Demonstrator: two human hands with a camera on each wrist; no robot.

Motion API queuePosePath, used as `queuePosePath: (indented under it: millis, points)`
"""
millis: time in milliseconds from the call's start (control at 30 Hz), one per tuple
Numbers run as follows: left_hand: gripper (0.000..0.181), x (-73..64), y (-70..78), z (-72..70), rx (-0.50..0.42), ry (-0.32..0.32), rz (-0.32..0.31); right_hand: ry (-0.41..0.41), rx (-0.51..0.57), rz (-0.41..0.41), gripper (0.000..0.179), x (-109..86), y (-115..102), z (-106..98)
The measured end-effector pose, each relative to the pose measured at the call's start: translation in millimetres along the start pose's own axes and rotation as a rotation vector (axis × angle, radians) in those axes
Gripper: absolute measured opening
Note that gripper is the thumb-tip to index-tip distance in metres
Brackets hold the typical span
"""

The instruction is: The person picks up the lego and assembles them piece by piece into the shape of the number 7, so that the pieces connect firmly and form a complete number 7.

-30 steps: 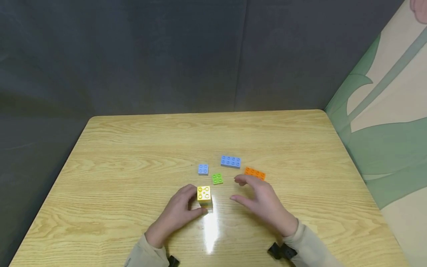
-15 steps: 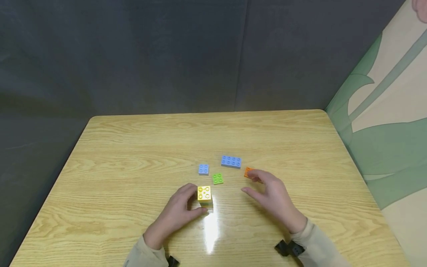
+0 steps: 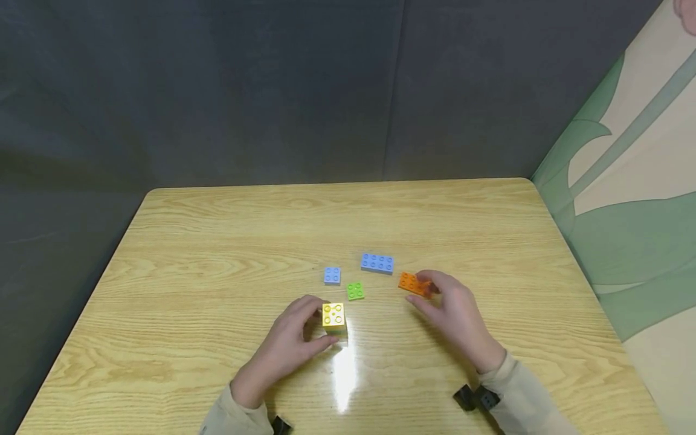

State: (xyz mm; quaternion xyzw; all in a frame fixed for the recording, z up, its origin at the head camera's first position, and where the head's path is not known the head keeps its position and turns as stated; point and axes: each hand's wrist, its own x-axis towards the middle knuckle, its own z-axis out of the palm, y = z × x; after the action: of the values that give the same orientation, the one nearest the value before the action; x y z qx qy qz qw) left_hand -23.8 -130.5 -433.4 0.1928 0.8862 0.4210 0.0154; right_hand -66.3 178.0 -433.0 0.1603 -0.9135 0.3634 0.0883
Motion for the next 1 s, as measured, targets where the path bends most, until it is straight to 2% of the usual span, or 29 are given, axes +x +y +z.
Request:
queuePosePath:
  millis: [700, 1000]
  points:
    - [0.049, 1.2, 11.3, -8.5, -0.008, 0.023, 0.04, -0.092, -0.086, 0.119, 0.047, 6.8, 15.8, -0.9]
    - [0.049, 1.9, 15.4, -11.8, 0.008, 0.038, 0.086, -0.13, -0.12, 0.143, 0.047, 8.0, 18.6, -0.8]
